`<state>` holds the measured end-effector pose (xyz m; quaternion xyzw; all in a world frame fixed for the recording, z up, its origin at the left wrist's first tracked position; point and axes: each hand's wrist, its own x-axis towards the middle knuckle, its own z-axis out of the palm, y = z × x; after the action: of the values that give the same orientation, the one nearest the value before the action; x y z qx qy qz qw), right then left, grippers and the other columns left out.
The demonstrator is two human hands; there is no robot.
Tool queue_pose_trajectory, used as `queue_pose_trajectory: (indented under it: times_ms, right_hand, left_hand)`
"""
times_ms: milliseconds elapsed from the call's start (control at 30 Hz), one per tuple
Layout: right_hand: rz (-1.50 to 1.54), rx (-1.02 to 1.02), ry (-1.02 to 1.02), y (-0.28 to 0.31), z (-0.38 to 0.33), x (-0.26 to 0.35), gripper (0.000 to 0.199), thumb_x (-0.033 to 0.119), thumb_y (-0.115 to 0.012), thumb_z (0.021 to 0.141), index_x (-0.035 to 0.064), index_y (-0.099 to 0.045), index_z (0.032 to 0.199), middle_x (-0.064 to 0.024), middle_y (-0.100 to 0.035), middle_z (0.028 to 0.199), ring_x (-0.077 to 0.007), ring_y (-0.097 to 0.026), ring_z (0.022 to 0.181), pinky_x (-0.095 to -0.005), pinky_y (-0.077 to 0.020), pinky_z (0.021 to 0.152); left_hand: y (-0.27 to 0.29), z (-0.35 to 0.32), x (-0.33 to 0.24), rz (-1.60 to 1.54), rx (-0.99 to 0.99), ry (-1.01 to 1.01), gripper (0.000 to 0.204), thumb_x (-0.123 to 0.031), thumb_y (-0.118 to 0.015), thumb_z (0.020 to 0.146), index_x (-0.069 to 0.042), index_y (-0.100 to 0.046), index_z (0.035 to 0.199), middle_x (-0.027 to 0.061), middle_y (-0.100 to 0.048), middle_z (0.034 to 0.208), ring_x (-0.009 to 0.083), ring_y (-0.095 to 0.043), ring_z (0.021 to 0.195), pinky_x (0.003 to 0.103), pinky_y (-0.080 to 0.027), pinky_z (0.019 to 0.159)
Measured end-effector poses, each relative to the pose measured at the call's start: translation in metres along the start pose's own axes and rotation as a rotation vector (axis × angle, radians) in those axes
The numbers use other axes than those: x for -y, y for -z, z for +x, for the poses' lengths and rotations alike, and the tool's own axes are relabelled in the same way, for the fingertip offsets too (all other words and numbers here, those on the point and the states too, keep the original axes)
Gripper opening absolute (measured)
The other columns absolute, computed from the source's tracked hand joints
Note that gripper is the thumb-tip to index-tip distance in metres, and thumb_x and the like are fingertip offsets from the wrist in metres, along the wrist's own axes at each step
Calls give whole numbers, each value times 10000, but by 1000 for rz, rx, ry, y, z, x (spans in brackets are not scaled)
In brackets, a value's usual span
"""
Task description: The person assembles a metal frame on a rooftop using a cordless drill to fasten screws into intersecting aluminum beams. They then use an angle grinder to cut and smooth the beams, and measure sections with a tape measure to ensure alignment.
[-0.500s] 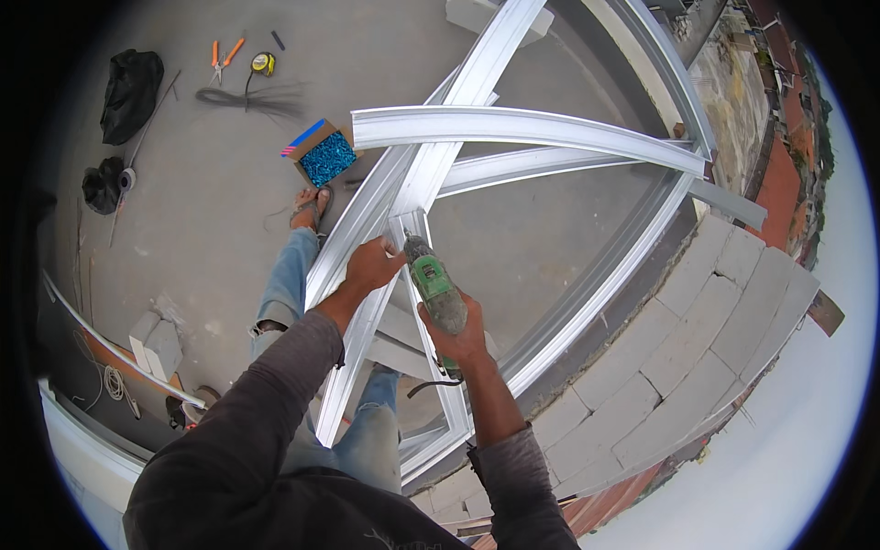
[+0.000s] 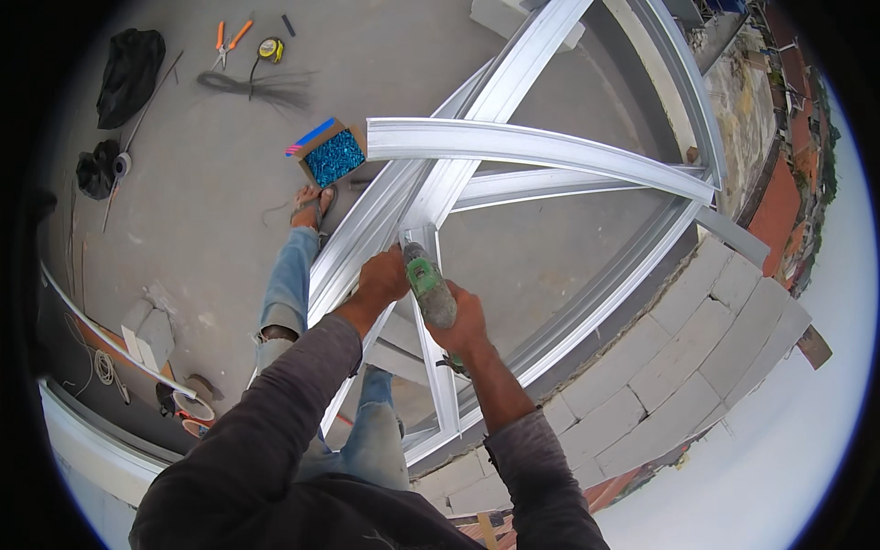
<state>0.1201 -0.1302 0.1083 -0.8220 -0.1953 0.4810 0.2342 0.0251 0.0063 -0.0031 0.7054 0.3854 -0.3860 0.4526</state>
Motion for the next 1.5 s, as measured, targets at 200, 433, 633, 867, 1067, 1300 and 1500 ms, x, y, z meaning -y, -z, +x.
queue_pose_trajectory:
  times_ms: [200, 433, 633, 867, 1067, 1300, 1500]
  right_hand:
    - [-36, 80, 79, 20, 10, 1, 387, 160, -808, 738, 43, -690, 1088, -211, -742, 934, -403, -727, 932, -420, -568, 786]
    - [-115, 137, 89, 36, 15, 6, 358, 169, -803, 760, 57, -685, 1079, -219, -732, 899, -432, -713, 903, -436, -566, 757]
    - [-175, 157, 86, 33, 8, 15, 336, 177, -793, 788, 73, -670, 1084, -211, -727, 859, -450, -703, 863, -473, -562, 729]
    - [-309, 208, 47, 42, 13, 26, 335, 221, -805, 773, 86, -624, 1020, -204, -722, 843, -458, -695, 844, -523, -553, 739]
    - [-320, 233, 94, 44, 18, 25, 372, 232, -826, 739, 94, -605, 1004, -196, -719, 827, -459, -693, 842, -538, -551, 733]
    - [-570, 336, 9, 44, 25, 29, 402, 195, -813, 734, 104, -576, 1046, -184, -721, 835, -439, -709, 861, -539, -564, 749]
    - [-711, 411, -69, 37, 24, 34, 420, 176, -795, 750, 112, -555, 1088, -184, -727, 907, -423, -717, 905, -525, -571, 792]
  left_hand:
    - [0, -18, 1, -445, 41, 248, 613, -491, -542, 977, 37, -615, 1279, 240, -731, 1107, 336, -708, 1078, 448, -528, 947]
    - [13, -47, -31, -1417, 177, 410, 544, -693, -534, 925, -159, -639, 947, -18, -496, 788, 102, -386, 625, 288, -303, 545]
    - [18, -66, -38, -1443, 335, 334, 503, -708, -651, 855, -206, -623, 845, -57, -520, 717, 82, -413, 584, 275, -262, 509]
    - [28, -68, -43, -1474, 440, 361, 422, -624, -740, 811, -218, -626, 809, -67, -530, 702, 54, -409, 531, 242, -264, 458]
    - [15, -62, -43, -1620, 396, 364, 353, -537, -753, 808, -208, -625, 805, -50, -569, 693, 60, -471, 512, 231, -312, 430]
    - [-10, -50, -36, -1859, 393, 283, 357, -392, -741, 808, -98, -647, 988, 69, -649, 891, 227, -660, 771, 399, -576, 730]
    - [-24, -55, -35, -2042, 379, 232, 330, -352, -730, 806, -83, -636, 972, 84, -646, 852, 247, -660, 751, 409, -582, 733]
